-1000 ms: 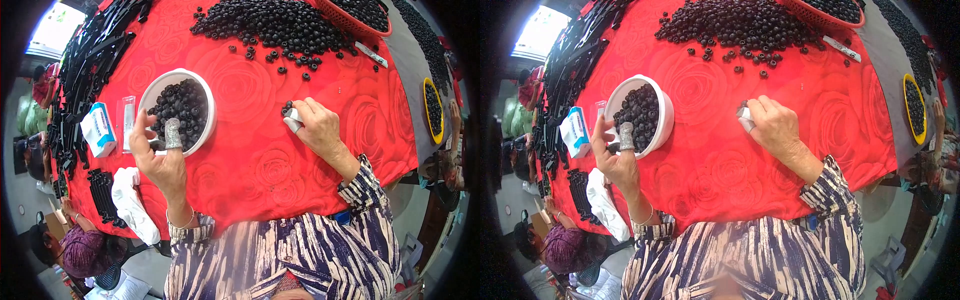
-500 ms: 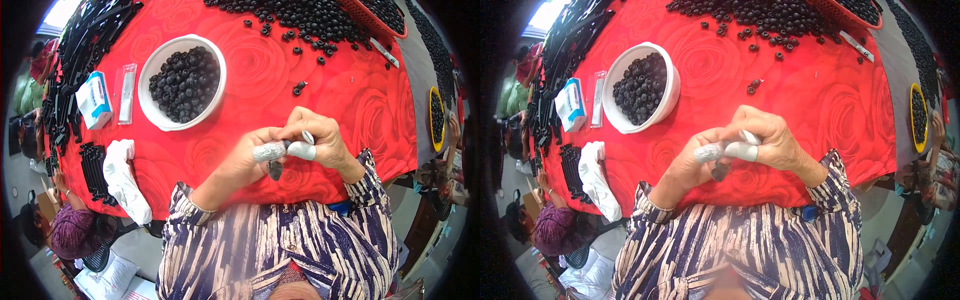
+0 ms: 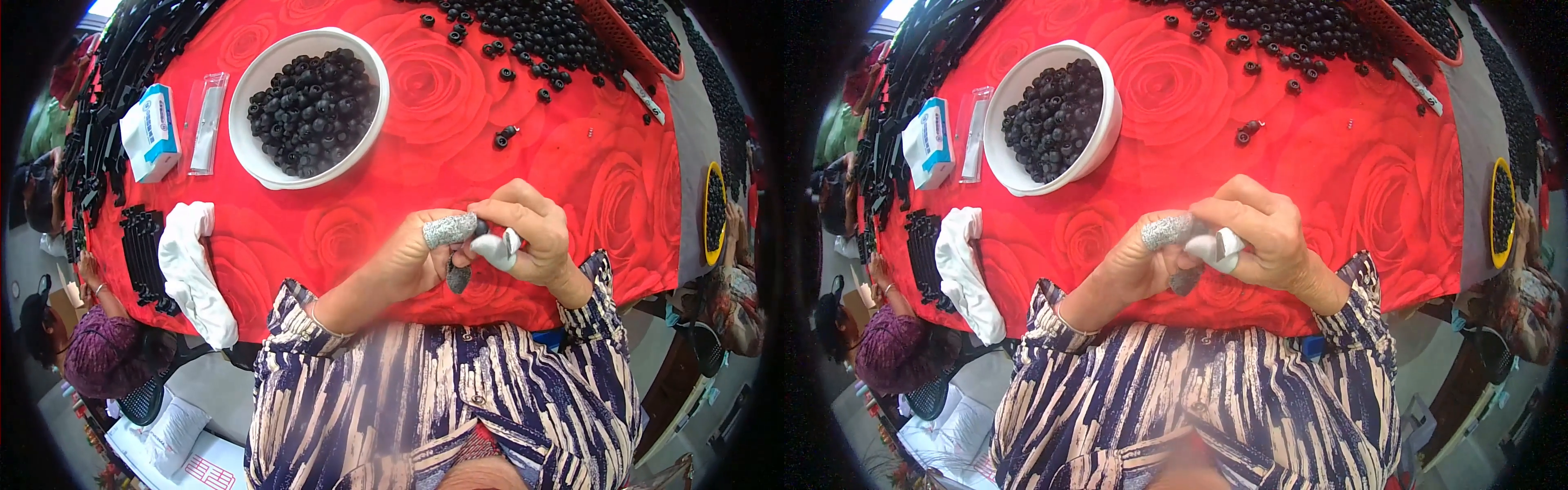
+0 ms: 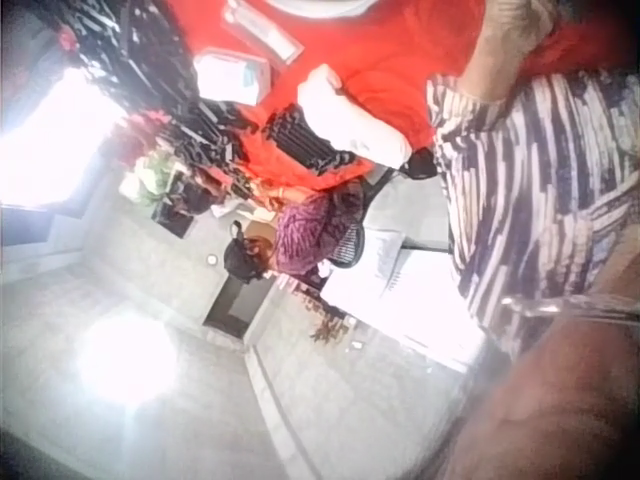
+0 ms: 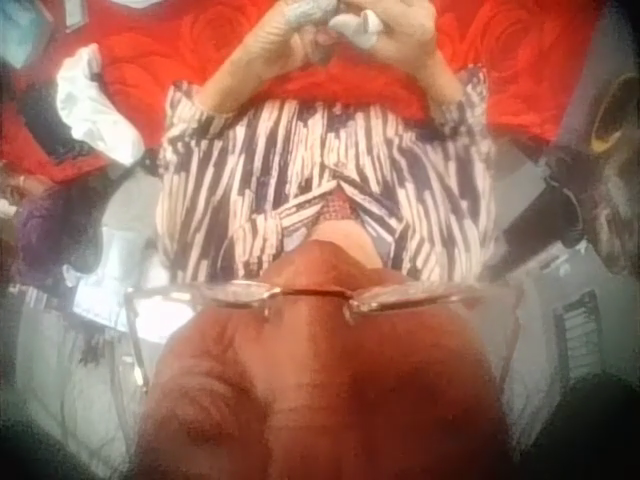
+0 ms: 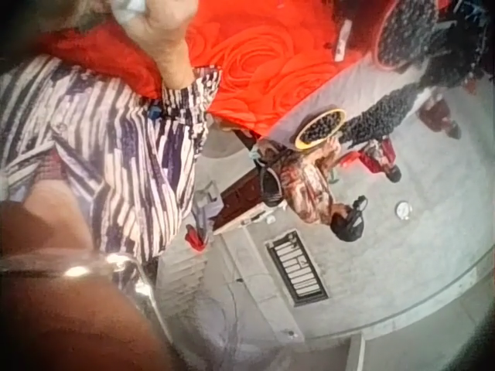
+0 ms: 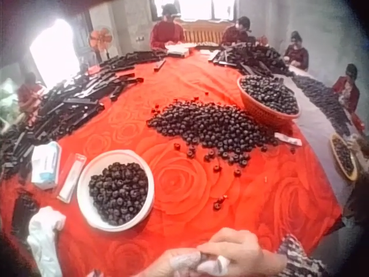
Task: The person trims excess material from small plastic parts using a small blade and places the finished pieces onto the table.
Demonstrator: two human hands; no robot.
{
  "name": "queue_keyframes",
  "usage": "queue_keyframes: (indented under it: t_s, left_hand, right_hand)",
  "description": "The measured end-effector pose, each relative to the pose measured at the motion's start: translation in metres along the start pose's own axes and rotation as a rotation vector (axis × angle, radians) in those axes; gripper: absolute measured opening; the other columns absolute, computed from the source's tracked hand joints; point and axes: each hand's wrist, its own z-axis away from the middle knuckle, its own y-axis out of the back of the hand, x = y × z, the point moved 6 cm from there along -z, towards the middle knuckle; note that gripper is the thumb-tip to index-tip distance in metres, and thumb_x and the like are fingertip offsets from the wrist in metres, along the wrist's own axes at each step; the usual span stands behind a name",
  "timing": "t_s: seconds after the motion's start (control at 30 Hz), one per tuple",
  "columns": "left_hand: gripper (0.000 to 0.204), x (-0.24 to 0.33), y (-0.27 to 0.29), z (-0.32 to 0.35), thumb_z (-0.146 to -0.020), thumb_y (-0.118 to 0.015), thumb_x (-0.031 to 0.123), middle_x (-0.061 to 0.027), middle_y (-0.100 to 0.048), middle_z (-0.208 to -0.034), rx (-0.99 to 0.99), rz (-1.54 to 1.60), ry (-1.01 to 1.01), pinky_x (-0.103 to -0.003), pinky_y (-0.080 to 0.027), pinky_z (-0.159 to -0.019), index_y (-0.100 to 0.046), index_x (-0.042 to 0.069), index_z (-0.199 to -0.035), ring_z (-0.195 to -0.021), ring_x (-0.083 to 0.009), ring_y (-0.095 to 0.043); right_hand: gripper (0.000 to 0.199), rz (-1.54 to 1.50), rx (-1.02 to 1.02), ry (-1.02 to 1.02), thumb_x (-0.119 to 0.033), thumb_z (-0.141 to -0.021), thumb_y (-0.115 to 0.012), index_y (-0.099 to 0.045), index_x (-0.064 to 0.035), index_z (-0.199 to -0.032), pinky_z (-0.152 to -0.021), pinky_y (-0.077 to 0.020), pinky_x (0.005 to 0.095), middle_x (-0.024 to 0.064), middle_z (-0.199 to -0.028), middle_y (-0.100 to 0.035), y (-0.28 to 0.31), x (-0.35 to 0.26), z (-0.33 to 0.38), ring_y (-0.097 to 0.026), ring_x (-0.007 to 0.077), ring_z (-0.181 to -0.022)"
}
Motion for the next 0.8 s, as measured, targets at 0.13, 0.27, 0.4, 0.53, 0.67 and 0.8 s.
queue_keyframes:
  t_s: [0.13,0.27,0.4,0.53,0.67,0.8]
  left_hand:
    - [0.019,0.003,0.009,-0.002,-0.087,-0.061,0.019,-0.0056,-0.061,-0.078,0.097,-0.099,-0.114,-0.021,-0.046,-0.060,-0.062,0.001,-0.094,-0.067,-0.0105,-0.057]
    - [0.019,0.004,0.009,-0.001,-0.087,-0.060,0.015,-0.0062,-0.063,-0.080,0.100,-0.155,-0.175,-0.021,-0.047,-0.061,-0.061,0.000,-0.097,-0.067,-0.0100,-0.057]
    - [0.020,0.008,0.007,0.001,-0.087,-0.060,0.012,-0.0070,-0.063,-0.082,0.088,-0.177,-0.098,-0.020,-0.047,-0.063,-0.061,-0.002,-0.101,-0.068,-0.0095,-0.058]
    - [0.022,0.008,0.003,0.002,-0.086,-0.061,0.012,-0.0075,-0.064,-0.082,0.018,-0.186,0.007,-0.021,-0.048,-0.061,-0.061,-0.002,-0.102,-0.068,-0.0095,-0.059]
    - [0.024,0.007,0.004,0.000,-0.084,-0.063,0.012,-0.0079,-0.064,-0.082,0.003,-0.263,-0.004,-0.021,-0.049,-0.058,-0.061,-0.003,-0.103,-0.067,-0.0095,-0.059]
    - [0.026,0.003,0.002,0.002,-0.084,-0.064,0.012,-0.0081,-0.065,-0.084,-0.043,-0.165,0.007,-0.020,-0.048,-0.060,-0.060,-0.003,-0.105,-0.068,-0.0088,-0.060]
  right_hand:
    - [0.028,-0.034,-0.012,-0.122,-0.009,-0.069,-0.075,-0.062,-0.0006,-0.093,-0.049,-0.0439,0.0276,0.0092,-0.073,-0.057,0.004,0.003,0.001,-0.058,0.0183,-0.060]
    - [0.025,-0.088,-0.057,-0.145,-0.008,-0.069,-0.074,-0.062,-0.0006,-0.090,-0.047,-0.0395,0.0251,0.0072,-0.070,-0.057,0.002,0.010,0.003,-0.053,0.0141,-0.055]
    - [0.021,-0.090,-0.053,-0.145,-0.007,-0.071,-0.072,-0.062,0.0010,-0.088,-0.045,-0.0355,0.0224,0.0058,-0.069,-0.057,0.002,0.012,0.006,-0.048,0.0100,-0.052]
    - [0.020,-0.221,-0.063,-0.153,-0.007,-0.071,-0.072,-0.061,0.0015,-0.086,-0.045,-0.0341,0.0222,0.0057,-0.070,-0.057,0.003,0.015,0.007,-0.047,0.0093,-0.053]
    - [0.018,-0.371,-0.193,-0.280,-0.003,-0.071,-0.069,-0.061,-0.0007,-0.087,-0.051,-0.0399,0.0273,0.0059,-0.070,-0.056,0.001,0.019,0.007,-0.053,0.0144,-0.059]
    - [0.018,-0.393,-0.153,-0.290,-0.003,-0.071,-0.070,-0.062,-0.0001,-0.087,-0.051,-0.0394,0.0268,0.0058,-0.069,-0.055,0.000,0.017,0.009,-0.052,0.0143,-0.059]
